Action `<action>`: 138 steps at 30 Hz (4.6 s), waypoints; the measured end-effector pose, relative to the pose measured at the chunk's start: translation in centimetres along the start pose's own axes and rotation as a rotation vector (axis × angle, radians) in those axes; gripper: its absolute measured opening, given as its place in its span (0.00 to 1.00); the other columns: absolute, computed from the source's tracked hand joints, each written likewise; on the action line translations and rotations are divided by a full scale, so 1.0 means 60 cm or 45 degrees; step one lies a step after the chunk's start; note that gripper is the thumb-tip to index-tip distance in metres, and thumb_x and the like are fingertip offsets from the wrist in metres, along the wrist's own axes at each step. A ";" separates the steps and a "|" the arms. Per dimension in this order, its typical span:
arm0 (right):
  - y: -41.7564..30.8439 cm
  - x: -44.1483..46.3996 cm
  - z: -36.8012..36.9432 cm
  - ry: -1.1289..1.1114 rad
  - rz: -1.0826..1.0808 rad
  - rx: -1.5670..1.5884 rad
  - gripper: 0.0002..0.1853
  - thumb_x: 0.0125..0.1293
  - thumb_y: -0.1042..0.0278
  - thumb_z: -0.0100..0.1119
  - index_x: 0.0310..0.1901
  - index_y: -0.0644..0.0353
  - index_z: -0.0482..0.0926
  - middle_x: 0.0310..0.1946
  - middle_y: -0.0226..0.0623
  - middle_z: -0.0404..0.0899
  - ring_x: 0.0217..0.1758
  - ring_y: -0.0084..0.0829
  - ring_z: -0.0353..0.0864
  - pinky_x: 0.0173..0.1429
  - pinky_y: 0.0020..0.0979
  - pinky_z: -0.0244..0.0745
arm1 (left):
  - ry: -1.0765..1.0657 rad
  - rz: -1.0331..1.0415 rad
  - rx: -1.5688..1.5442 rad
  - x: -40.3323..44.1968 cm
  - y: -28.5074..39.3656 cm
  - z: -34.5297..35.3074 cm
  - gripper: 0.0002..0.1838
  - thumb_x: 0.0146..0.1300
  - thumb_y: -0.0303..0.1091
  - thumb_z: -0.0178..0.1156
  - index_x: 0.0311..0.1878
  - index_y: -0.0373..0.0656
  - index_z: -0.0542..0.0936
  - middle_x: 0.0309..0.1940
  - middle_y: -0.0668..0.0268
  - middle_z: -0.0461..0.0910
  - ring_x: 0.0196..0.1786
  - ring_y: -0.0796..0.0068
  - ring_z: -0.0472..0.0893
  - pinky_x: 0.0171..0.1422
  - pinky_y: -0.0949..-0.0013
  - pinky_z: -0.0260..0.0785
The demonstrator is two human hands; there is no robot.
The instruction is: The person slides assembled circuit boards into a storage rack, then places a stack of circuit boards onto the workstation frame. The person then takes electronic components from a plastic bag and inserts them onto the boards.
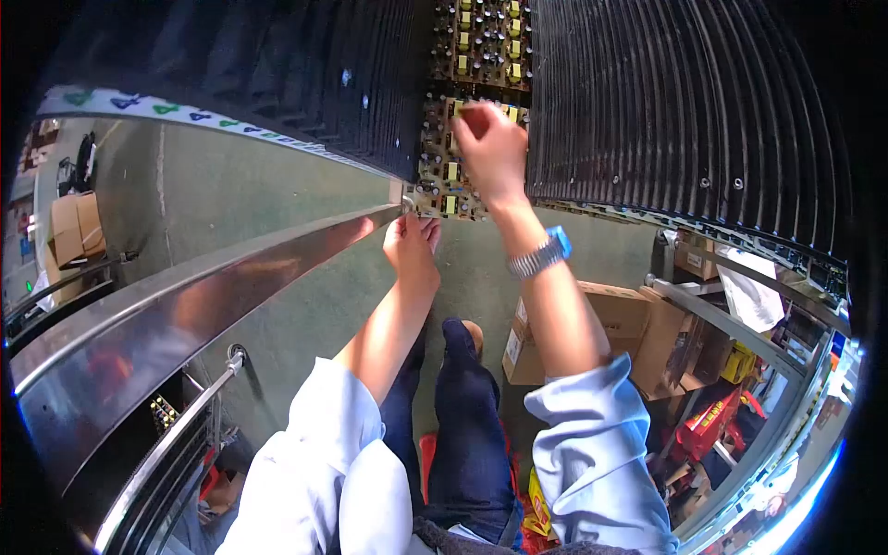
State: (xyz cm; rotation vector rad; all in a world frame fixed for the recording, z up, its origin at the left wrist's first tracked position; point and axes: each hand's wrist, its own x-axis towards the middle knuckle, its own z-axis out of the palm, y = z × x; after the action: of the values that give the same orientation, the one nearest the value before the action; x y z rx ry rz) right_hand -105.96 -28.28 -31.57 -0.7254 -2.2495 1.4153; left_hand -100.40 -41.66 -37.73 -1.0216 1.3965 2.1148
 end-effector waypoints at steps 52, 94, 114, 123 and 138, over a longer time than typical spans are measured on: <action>-0.004 -0.078 -0.028 -0.371 0.502 1.010 0.10 0.60 0.74 0.53 0.43 0.68 0.74 0.30 0.37 0.78 0.31 0.22 0.78 0.39 0.23 0.75 | 0.012 -0.061 -0.041 -0.006 0.009 0.005 0.11 0.64 0.34 0.49 0.45 0.39 0.69 0.37 0.64 0.75 0.40 0.72 0.75 0.50 0.70 0.69; -0.004 -0.172 -0.081 0.072 0.474 0.750 0.09 0.57 0.78 0.57 0.40 0.67 0.76 0.31 0.34 0.78 0.32 0.19 0.77 0.40 0.19 0.72 | -0.016 -0.059 0.002 0.006 0.006 -0.002 0.11 0.66 0.34 0.44 0.45 0.37 0.68 0.38 0.61 0.75 0.42 0.69 0.76 0.52 0.66 0.69; -0.032 -0.183 -0.093 0.122 0.251 0.604 0.16 0.53 0.81 0.60 0.45 0.66 0.74 0.34 0.38 0.79 0.38 0.23 0.79 0.45 0.22 0.73 | -0.072 -0.075 -0.011 0.000 0.012 -0.004 0.11 0.65 0.33 0.44 0.46 0.37 0.68 0.42 0.60 0.73 0.45 0.69 0.74 0.55 0.66 0.67; -0.045 -0.184 -0.105 0.078 0.042 0.353 0.16 0.52 0.81 0.60 0.44 0.65 0.76 0.33 0.38 0.80 0.37 0.23 0.79 0.43 0.23 0.74 | -0.079 -0.025 -0.034 0.006 0.007 -0.007 0.11 0.65 0.33 0.46 0.43 0.34 0.67 0.39 0.56 0.75 0.42 0.66 0.76 0.53 0.63 0.69; 0.015 -0.232 -0.112 0.062 0.447 0.509 0.08 0.54 0.78 0.60 0.37 0.65 0.77 0.32 0.32 0.79 0.35 0.18 0.77 0.42 0.20 0.72 | 0.004 -0.055 -0.015 -0.002 0.011 -0.002 0.08 0.65 0.33 0.47 0.40 0.38 0.70 0.33 0.64 0.75 0.35 0.73 0.76 0.42 0.71 0.71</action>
State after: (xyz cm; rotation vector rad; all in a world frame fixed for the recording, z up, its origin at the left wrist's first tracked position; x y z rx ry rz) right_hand -90.92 -31.64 -30.23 -1.0303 -1.7742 1.9106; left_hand -100.73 -42.03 -37.29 -1.0511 1.3529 2.0936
